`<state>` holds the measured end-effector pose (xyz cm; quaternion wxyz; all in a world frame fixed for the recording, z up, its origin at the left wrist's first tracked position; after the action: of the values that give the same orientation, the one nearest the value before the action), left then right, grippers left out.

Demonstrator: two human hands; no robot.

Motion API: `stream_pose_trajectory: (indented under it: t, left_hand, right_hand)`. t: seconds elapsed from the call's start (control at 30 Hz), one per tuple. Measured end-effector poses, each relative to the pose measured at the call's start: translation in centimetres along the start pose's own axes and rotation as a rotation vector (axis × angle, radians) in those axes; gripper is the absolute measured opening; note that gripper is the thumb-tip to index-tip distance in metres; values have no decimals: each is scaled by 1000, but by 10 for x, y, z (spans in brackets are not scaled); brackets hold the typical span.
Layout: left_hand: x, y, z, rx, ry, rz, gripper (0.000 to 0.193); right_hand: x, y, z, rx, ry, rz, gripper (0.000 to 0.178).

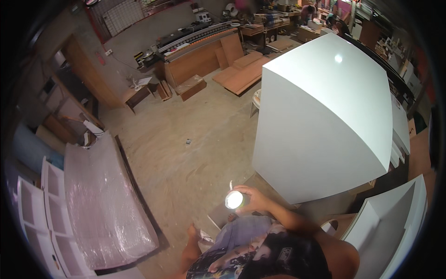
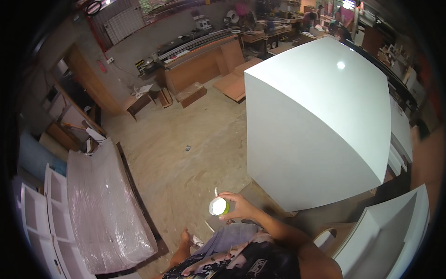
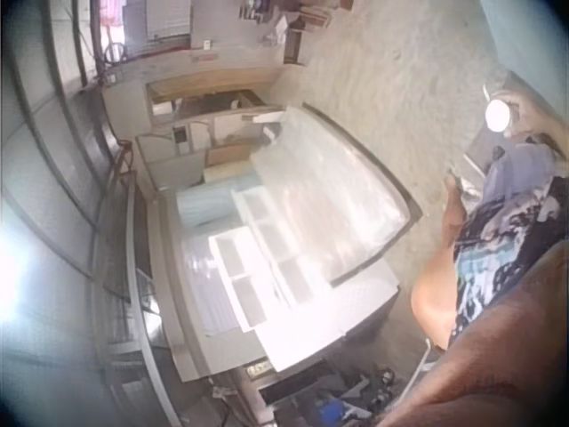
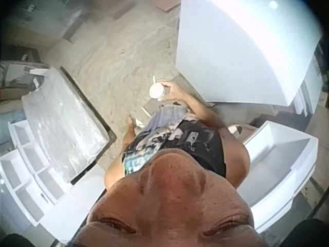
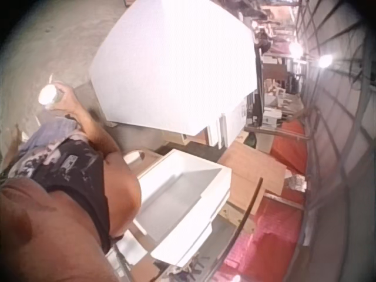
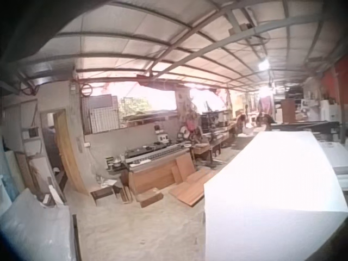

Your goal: The person applies white filler to the edges of a white cabinet using a small brush, then wipes the surface with a cloth. They move around the cabinet to treat different edges and corners, occasionally dipping the brush into a container.

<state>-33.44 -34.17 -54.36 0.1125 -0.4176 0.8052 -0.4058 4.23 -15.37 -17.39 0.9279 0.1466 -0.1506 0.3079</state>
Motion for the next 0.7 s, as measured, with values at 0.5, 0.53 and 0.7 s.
stream_pose_trajectory:
  t: [0.5, 0.53, 0.7]
  left_hand:
    - [-55, 164, -141, -655, 372, 223, 37]
    - [-52, 171, -144, -606, 320, 226, 40]
    - [-81, 233, -222, -377, 258, 220, 31]
  right_hand:
    - [-42, 270, -66, 70, 128, 112, 70]
    - [-43, 289, -75, 84, 140, 124, 70]
    - [-25, 383, -150, 134, 160, 35, 73]
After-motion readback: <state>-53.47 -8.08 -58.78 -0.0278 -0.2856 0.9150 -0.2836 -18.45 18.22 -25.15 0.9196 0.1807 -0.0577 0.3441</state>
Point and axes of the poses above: each hand's wrist, its own y-axis towards the middle knuckle, its own x-axis out of the back of the hand, z = x × y, the point moved 5 cm from there along y, towards the middle knuckle, and after that the axes turned 12 degrees about -y, right-handed, at the moved point
